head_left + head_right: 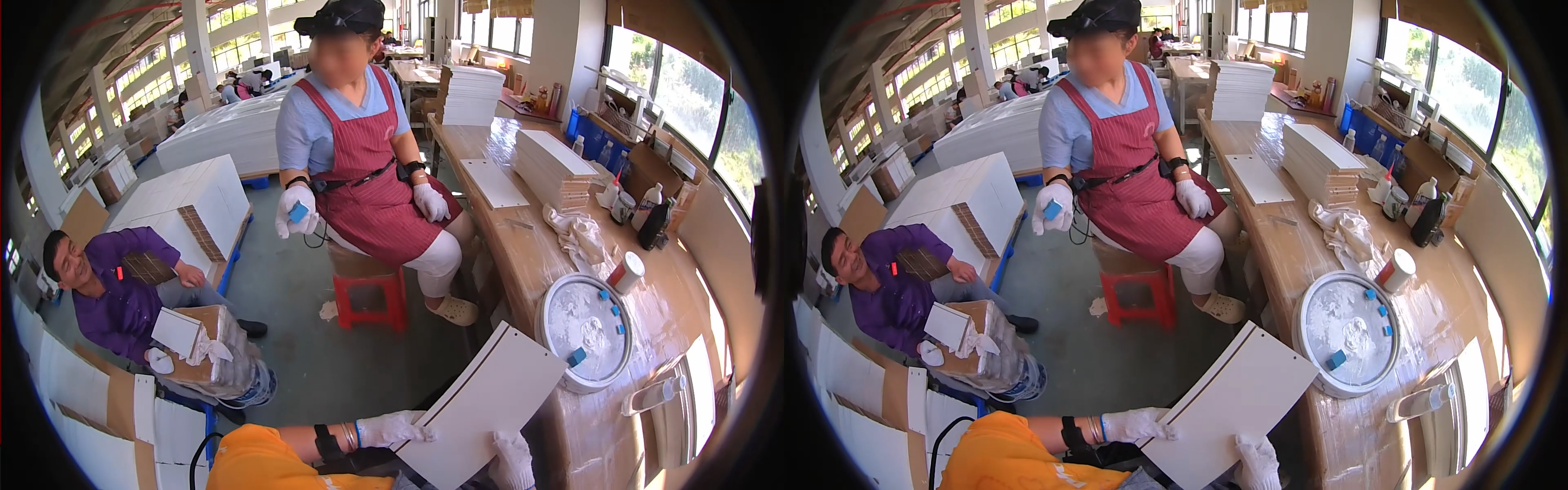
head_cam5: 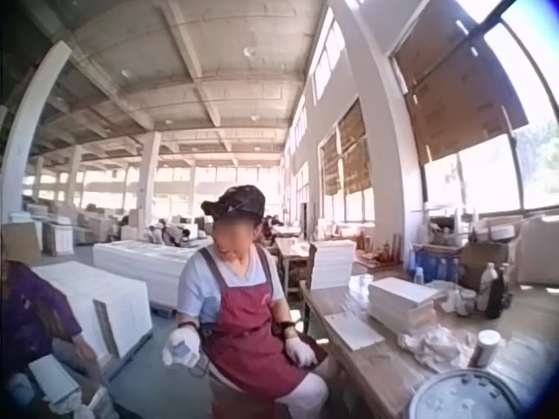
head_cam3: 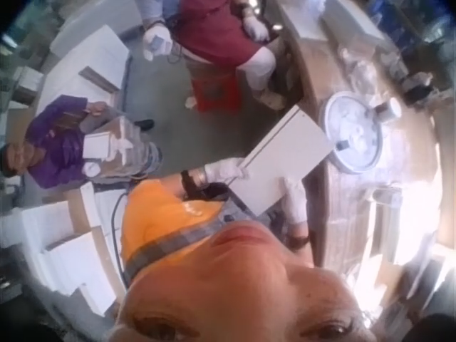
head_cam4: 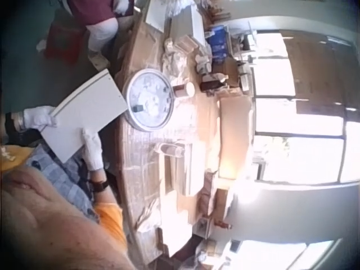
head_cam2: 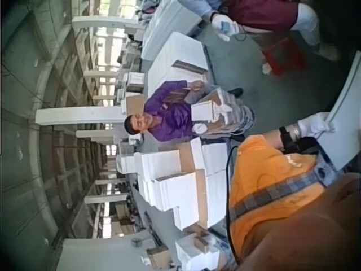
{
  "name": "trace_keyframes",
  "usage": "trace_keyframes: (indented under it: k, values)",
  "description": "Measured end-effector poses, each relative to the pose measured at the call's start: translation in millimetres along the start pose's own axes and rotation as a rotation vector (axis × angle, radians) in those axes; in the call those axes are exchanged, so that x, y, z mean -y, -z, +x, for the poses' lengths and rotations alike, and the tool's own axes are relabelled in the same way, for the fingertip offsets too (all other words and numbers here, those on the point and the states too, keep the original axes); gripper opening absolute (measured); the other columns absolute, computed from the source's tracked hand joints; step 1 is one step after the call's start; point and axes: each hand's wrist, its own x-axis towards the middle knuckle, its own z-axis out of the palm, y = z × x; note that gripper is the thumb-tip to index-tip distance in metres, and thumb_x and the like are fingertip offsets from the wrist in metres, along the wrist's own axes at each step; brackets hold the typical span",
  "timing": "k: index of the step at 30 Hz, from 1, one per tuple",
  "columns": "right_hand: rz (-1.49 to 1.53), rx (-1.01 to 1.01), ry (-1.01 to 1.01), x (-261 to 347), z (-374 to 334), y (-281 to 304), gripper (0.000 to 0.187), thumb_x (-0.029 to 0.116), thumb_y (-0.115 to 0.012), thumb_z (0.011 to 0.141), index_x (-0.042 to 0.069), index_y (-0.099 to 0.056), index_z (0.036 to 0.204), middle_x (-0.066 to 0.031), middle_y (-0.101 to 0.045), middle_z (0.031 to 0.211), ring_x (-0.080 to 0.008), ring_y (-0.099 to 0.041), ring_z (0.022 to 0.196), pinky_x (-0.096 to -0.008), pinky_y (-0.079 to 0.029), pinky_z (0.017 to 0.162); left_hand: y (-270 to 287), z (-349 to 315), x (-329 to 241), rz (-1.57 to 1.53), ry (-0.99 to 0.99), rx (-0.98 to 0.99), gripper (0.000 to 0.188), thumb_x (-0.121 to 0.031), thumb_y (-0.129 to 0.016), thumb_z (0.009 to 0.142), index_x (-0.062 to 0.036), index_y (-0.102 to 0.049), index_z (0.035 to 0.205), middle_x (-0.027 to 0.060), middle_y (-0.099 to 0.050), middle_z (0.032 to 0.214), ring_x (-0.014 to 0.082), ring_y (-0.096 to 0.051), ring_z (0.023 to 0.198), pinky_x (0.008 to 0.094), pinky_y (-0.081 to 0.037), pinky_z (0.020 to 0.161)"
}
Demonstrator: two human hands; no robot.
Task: Polishing or wiping down the surface and edges of white pre-drilled furniture panels using a small sponge block or sandpaper block.
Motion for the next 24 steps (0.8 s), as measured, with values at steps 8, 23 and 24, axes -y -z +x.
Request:
trace_keyframes:
  k: [8,23,24]
  values:
    - [0.267,-0.425,-0.253,17,34,71,0.031,0.019,-0.058,0.092,-0.003,-0.060,0.114,-0.0045,-0.066,0.088,-0.0093,-0.059,0.072,-0.0238,-0.051,0.068,5,15,10,0.031,-0.066,-0.076,0.043,-0.019,-0.061,0.091,0.0009,-0.049,0.127,0.0049,-0.060,0.111,0.0114,-0.055,0.101,0.0273,-0.045,0.090]
    - [-1.256,-0.859,-0.278,10,139,94,0.060,0.058,-0.059,0.079,0.000,-0.065,0.091,-0.0170,-0.060,0.095,-0.0323,-0.058,0.090,-0.0428,-0.044,0.079,6,34,28,0.203,-0.064,-0.194,0.032,-0.017,-0.065,0.087,0.0013,-0.058,0.113,0.0039,-0.063,0.097,0.0116,-0.059,0.088,0.0270,-0.050,0.081]
    - [-1.211,-0.826,-0.318,10,143,94,0.061,0.057,-0.059,0.079,-0.001,-0.063,0.098,-0.0180,-0.059,0.100,-0.0331,-0.057,0.093,-0.0434,-0.044,0.080,9,33,30,0.225,-0.065,-0.187,0.033,-0.019,-0.066,0.088,0.0011,-0.059,0.112,0.0045,-0.064,0.097,0.0119,-0.060,0.087,0.0274,-0.050,0.081]
